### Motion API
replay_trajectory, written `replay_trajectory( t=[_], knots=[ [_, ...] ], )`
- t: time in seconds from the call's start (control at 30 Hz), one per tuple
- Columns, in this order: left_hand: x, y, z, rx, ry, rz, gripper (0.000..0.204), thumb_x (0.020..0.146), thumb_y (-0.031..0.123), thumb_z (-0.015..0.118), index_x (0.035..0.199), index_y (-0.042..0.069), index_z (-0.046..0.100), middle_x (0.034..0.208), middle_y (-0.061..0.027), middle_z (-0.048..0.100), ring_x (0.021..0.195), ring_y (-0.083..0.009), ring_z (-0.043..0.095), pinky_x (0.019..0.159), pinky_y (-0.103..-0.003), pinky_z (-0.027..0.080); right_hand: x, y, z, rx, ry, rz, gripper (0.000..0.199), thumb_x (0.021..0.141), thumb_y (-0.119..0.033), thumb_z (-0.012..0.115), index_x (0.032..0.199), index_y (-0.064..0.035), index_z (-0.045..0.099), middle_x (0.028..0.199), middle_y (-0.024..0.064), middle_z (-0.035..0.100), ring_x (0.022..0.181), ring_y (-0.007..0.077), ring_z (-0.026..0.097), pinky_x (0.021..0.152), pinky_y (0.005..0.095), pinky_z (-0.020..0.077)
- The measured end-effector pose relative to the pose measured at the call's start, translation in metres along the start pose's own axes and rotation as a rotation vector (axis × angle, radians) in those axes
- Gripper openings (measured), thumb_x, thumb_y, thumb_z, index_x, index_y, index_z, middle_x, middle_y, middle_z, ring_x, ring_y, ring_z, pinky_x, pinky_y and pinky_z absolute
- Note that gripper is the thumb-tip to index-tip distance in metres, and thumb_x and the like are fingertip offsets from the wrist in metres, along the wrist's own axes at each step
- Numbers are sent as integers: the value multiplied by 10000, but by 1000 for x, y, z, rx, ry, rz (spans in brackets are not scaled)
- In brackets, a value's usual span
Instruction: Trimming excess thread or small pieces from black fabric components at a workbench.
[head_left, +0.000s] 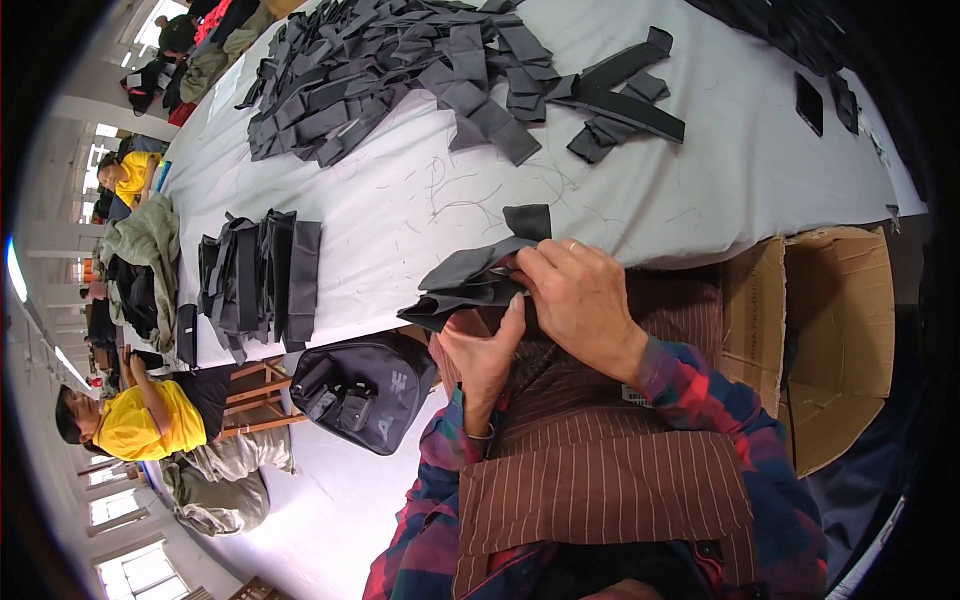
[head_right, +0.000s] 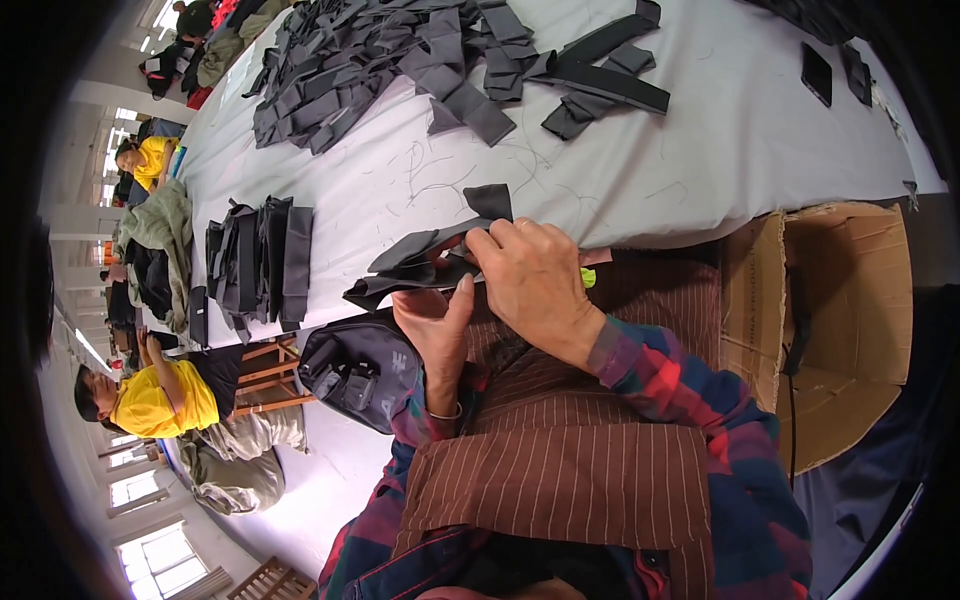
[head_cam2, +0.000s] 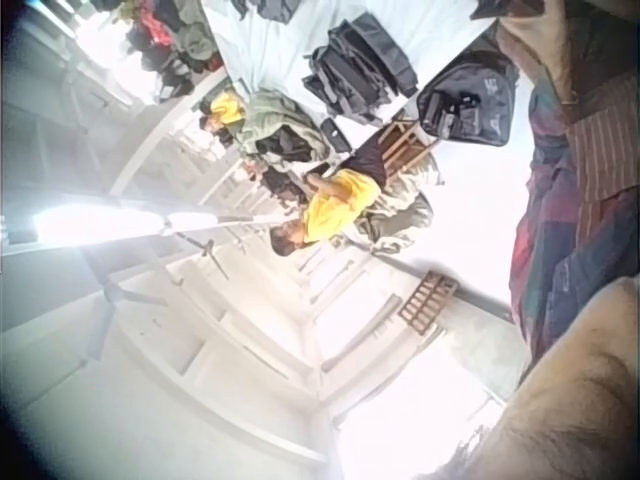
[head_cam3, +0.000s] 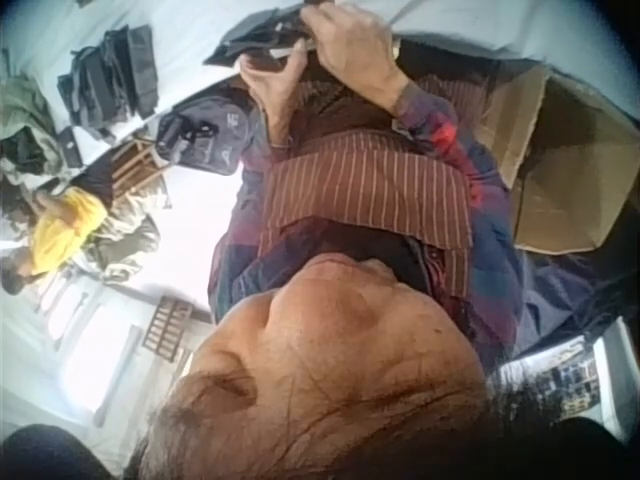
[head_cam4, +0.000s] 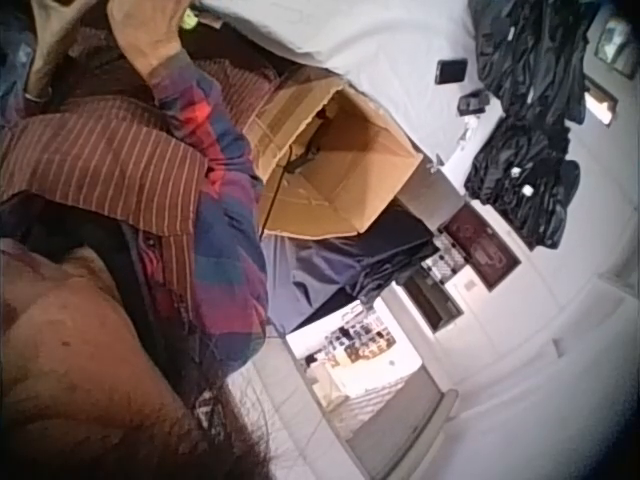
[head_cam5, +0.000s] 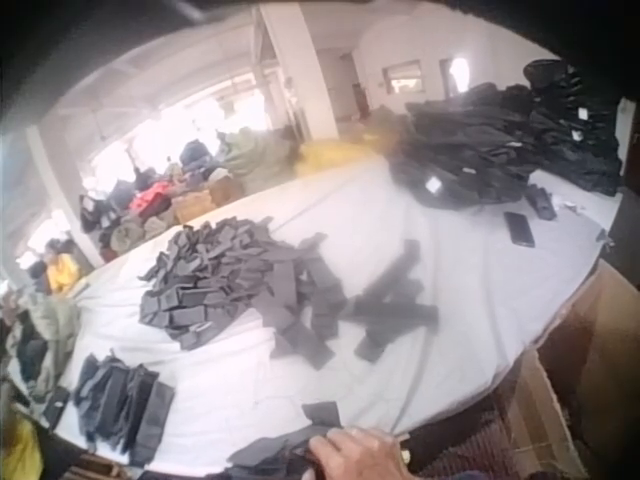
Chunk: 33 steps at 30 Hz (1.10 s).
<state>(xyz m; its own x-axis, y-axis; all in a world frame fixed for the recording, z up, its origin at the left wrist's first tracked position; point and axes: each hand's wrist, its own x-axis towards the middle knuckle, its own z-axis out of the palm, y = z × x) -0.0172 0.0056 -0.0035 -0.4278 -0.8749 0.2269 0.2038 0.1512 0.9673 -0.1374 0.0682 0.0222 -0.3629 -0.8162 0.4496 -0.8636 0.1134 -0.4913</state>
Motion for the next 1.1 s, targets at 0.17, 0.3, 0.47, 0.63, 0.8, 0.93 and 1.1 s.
replay_trajectory(
  t=[0.17, 0.3, 0.47, 0.63, 0.8, 0.93, 1.1],
  knots=[
    [-1, -2, -1, -16, -17, -13, 445, 735, -55, 712, 1138, -7, 530, 1095, -92, 599, 998, -152, 559, 901, -294, 446, 1, 2, 0, 11, -2, 11, 89, 730, -100, 606, 815, -78, 591, 717, 61, 563, 694, 257, 588, 598, 391, 456],
    [9, 12, 2, 34, -117, -23, 463, 768, -54, 691, 1180, 25, 493, 1143, -136, 615, 1038, -168, 560, 913, -310, 437, 3, 4, -5, 87, -34, 56, 31, 799, -94, 627, 804, -71, 607, 720, 72, 601, 692, 275, 594, 597, 387, 455],
    [21, 14, -4, -275, -80, -156, 350, 869, -33, 623, 1162, 26, 442, 1149, -199, 624, 1068, -191, 592, 933, -314, 447, 2, 9, -13, 283, -38, 188, 73, 825, -147, 637, 867, -88, 636, 766, 77, 647, 717, 287, 619, 607, 392, 469],
    [27, 10, -14, -354, -56, -272, 379, 895, -7, 609, 1196, 34, 383, 1073, -231, 647, 960, -212, 647, 874, -312, 510, -2, 19, -21, 423, -48, 308, 116, 860, -143, 619, 955, -84, 650, 801, 101, 656, 729, 293, 623, 623, 376, 470],
    [25, 11, -9, -344, -104, -302, 462, 912, -26, 569, 1285, 18, 301, 1050, -225, 656, 922, -214, 658, 831, -308, 528, 5, 21, -24, 543, 42, 229, 151, 858, -125, 623, 994, -63, 644, 834, 96, 648, 724, 273, 608, 639, 369, 465],
    [21, 9, -7, -301, -184, -368, 603, 905, -49, 546, 1419, 13, 236, 1032, -201, 664, 874, -214, 678, 772, -303, 554, 15, 20, -23, 434, 92, 84, 161, 839, -126, 643, 990, -72, 645, 828, 77, 634, 725, 263, 593, 644, 369, 452],
    [16, 16, -5, -326, -252, -435, 597, 883, -83, 517, 1412, 19, 260, 1045, -212, 661, 814, -235, 691, 726, -312, 569, 29, 28, -16, 142, 150, -130, 164, 817, -141, 658, 979, -119, 648, 751, 31, 580, 696, 246, 545, 626, 360, 407]
  ],
)
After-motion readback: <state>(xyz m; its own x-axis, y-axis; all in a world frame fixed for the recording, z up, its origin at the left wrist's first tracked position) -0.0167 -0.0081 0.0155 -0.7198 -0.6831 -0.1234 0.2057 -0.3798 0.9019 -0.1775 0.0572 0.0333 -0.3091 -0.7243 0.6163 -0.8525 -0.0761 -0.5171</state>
